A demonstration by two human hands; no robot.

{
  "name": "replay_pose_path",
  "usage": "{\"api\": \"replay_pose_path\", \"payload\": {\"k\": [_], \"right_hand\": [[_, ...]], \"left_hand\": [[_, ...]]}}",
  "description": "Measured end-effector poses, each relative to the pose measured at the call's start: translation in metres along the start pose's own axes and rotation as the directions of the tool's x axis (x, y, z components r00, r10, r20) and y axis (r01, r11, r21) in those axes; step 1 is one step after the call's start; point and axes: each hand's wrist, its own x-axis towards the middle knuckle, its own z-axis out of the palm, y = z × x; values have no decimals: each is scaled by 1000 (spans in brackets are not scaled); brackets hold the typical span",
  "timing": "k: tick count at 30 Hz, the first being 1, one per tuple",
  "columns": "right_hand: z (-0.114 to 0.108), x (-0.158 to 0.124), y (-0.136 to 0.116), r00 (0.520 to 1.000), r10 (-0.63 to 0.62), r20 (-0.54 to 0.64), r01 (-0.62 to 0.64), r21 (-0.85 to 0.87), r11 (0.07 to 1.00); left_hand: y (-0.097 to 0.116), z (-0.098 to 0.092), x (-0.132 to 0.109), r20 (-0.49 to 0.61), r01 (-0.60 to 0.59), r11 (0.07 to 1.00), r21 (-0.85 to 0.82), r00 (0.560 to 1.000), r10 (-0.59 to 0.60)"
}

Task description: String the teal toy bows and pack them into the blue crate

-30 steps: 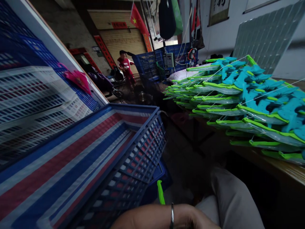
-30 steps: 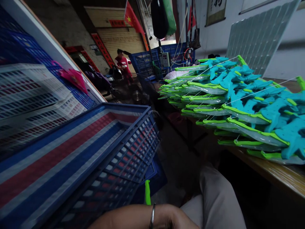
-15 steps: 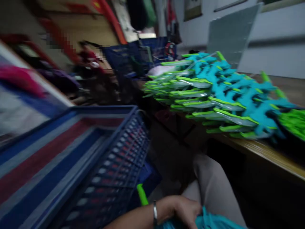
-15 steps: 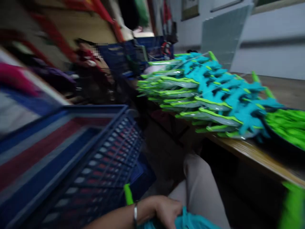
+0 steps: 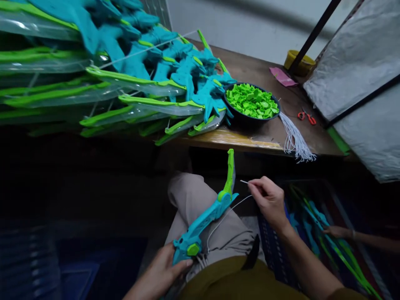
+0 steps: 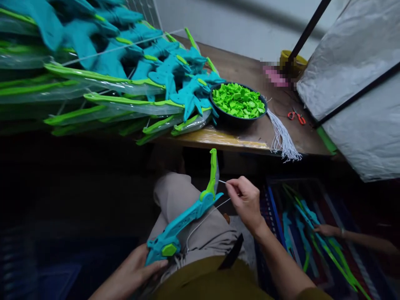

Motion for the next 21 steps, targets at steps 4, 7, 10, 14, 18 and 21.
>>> {"api": "replay_pose_path", "payload": {"k": [4, 7, 10, 14, 18, 21], "right_hand": [[22, -20, 5, 980, -94, 174, 99, -17, 995], [32, -30, 9, 967, -136, 215, 149, -49, 988], [32, -26, 12, 979, -149, 137, 164, -104, 981], [21, 4, 18, 985, -166, -37, 156, -199, 968], [18, 39, 26, 974, -199, -111, 163, -271, 949], [25, 54, 33, 969, -222, -112, 184, -280, 942]], "left_hand": [[11, -1, -2, -16, 22, 998, 67, 1000, -21], [16, -2, -3, -40, -5, 996, 92, 999, 9], [11, -4, -3, -57, -10, 993, 115, 998, 16], [-3, -9, 0, -98, -22, 993, 120, 995, 34], [-16, -17, 5, -166, -3, 989, 148, 986, 28], [-23, -20, 9, -155, -26, 981, 191, 986, 57]]}}
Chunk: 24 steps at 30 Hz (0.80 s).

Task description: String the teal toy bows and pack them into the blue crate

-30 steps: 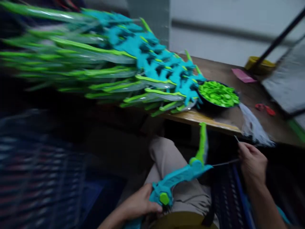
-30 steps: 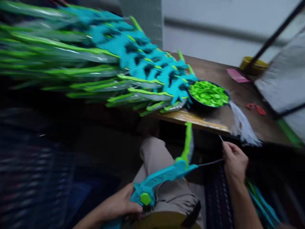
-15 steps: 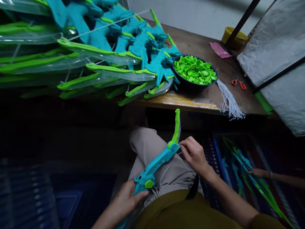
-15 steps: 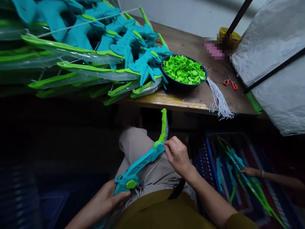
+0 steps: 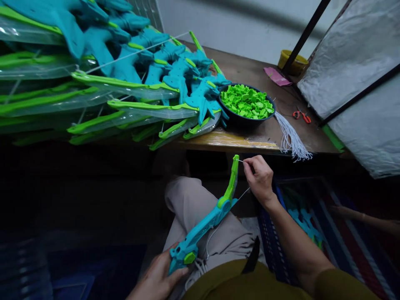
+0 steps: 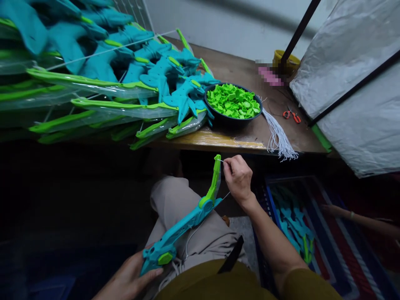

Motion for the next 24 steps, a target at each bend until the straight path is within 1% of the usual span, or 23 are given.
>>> {"api": "replay_pose_path", "payload": {"k": [4, 9, 14, 19, 24], "right_hand": [[7, 3, 2, 1000, -7, 17, 8, -17, 1000], [6, 3, -1, 999, -33, -6, 33, -9, 999], [8, 3, -3, 999, -45, 6, 45, -18, 999], [8, 4, -1, 999, -39, 21, 40, -55, 998], [8, 5, 0, 998, -56, 18, 57, -70, 996]], "left_hand": [[-9, 2, 2, -7, -21, 1000, 13, 1000, 21], [-13, 2, 5, 18, -28, 1000, 0, 999, 28], [-10, 2, 3, -16, -9, 1000, 17, 1000, 9], [-4, 5, 0, 12, -22, 1000, -15, 1000, 22], [-11, 4, 2, -60, -49, 999, -7, 997, 49]]}}
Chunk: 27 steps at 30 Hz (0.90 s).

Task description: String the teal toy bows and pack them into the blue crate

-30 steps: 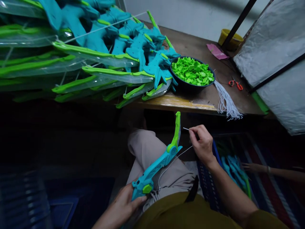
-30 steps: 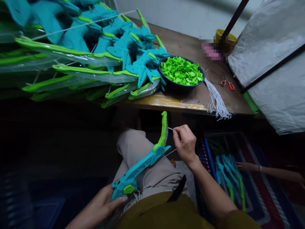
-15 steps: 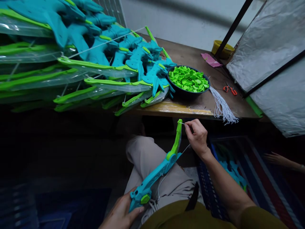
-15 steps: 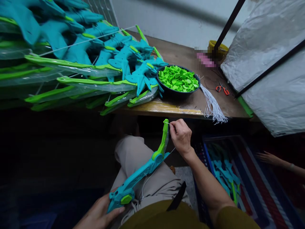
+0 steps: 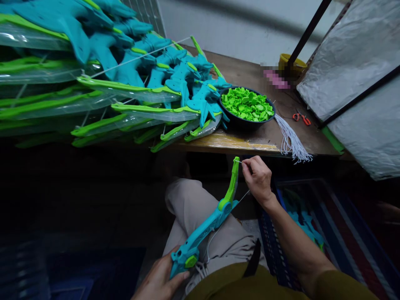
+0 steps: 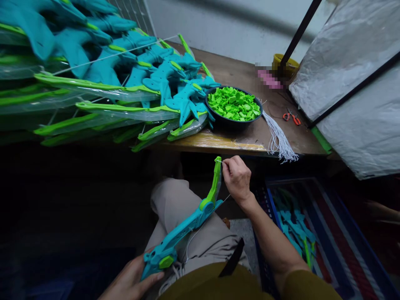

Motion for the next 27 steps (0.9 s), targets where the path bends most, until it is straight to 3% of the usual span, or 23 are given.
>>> {"api": "replay_pose_path", "payload": {"k": [5, 17, 27], "right_hand": [[1, 1, -2, 1000, -15, 16, 16, -18, 1000], [19, 5, 5, 989, -51, 143, 67, -112, 991], [20, 14, 6, 968, -64, 242, 116, -205, 972]], "left_hand": [[1, 1, 3, 33, -26, 1000, -2, 999, 26], [-4, 5, 3, -23, -82, 996, 24, 996, 83], [0, 4, 4, 55, -48, 994, 100, 998, 43]]}}
